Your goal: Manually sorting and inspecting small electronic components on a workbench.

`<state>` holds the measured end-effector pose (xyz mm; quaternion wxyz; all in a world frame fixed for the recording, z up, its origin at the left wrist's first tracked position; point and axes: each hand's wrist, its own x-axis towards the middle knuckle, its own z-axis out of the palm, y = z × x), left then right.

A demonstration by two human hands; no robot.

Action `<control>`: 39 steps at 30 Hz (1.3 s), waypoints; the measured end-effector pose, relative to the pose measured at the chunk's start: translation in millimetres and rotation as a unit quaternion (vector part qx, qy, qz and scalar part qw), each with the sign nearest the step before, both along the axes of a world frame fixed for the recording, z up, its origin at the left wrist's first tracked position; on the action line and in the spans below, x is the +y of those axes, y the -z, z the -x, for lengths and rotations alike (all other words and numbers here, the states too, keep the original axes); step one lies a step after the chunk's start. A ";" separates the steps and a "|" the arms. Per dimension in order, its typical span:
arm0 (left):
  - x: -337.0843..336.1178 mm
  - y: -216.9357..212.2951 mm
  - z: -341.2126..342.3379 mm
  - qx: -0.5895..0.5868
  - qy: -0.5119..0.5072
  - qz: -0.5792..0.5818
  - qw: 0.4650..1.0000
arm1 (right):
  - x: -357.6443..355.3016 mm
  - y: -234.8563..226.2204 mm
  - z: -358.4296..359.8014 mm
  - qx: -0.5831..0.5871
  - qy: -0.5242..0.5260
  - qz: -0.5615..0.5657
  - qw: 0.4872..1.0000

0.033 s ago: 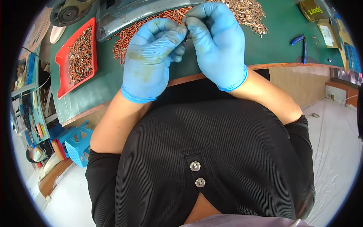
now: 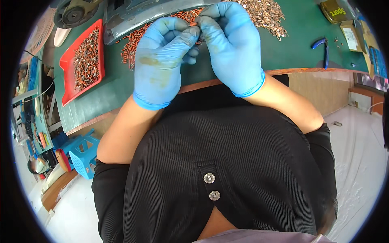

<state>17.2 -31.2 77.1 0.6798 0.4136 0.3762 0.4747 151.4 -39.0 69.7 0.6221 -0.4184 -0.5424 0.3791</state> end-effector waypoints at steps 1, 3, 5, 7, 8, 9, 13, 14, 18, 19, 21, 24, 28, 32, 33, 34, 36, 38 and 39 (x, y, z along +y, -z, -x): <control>0.9 3.1 -3.6 0.057 -0.035 -0.064 0.996 | 2.7 1.3 2.7 -0.001 0.000 -0.002 1.000; 3.0 3.0 -4.5 0.113 -0.071 -0.128 0.983 | 8.5 2.7 5.6 0.132 -0.050 0.091 0.986; 6.0 -1.7 -1.4 0.180 -0.060 -0.153 0.970 | 12.9 3.2 5.0 0.078 -0.034 0.069 0.994; 9.5 -4.9 1.3 0.197 -0.062 -0.151 0.967 | 17.0 5.0 4.3 0.022 -0.016 0.047 0.999; 11.2 -6.4 2.9 0.214 -0.064 -0.147 0.964 | 18.5 7.5 4.4 0.025 -0.015 0.037 0.999; 11.8 -8.4 5.4 0.214 -0.065 -0.147 0.964 | 20.0 10.1 4.7 0.028 -0.015 0.028 0.999; 16.5 -12.5 12.8 0.215 -0.058 -0.166 0.961 | 44.4 24.7 0.4 -0.095 0.049 -0.381 0.918; 17.8 -12.4 15.2 0.218 -0.051 -0.169 0.960 | 33.8 22.4 2.3 -0.102 0.037 -0.192 0.975; 25.1 -8.7 20.6 0.290 -0.078 -0.238 0.924 | 32.3 11.0 3.0 -0.085 0.021 -0.010 0.996; 26.4 -9.4 22.1 0.319 -0.087 -0.268 0.905 | 33.8 6.8 1.7 -0.085 0.020 -0.011 0.996; 29.8 -13.1 23.1 0.347 -0.099 -0.305 0.881 | 38.8 -4.2 -2.2 -0.095 -0.068 0.088 0.989; 32.3 -21.9 23.6 0.384 -0.130 -0.310 0.860 | 42.9 -10.1 4.3 -0.019 -0.081 0.098 0.992; 51.0 -31.8 24.4 0.317 -0.183 -0.355 0.860 | 61.9 -31.8 11.0 0.112 -0.088 0.076 0.987; 92.4 -52.2 25.2 0.339 -0.291 -0.371 0.814 | 109.4 -41.5 19.1 0.037 -0.048 0.014 0.998; 102.7 -54.4 21.8 0.349 -0.312 -0.374 0.801 | 124.7 -37.9 21.6 0.035 -0.045 0.012 0.998; 112.6 -54.3 21.0 0.348 -0.312 -0.375 0.800 | 137.8 -37.0 26.9 0.020 0.010 -0.019 1.000; 132.2 -49.1 21.7 0.379 -0.343 -0.475 0.716 | 142.9 -45.6 33.8 -0.039 0.113 -0.050 0.992; 143.6 -43.6 22.5 0.388 -0.361 -0.486 0.694 | 144.5 -54.8 37.0 -0.052 0.097 -0.041 0.993; 149.5 -41.5 20.7 0.394 -0.375 -0.501 0.673 | 147.6 -56.3 36.3 -0.064 0.087 -0.032 0.994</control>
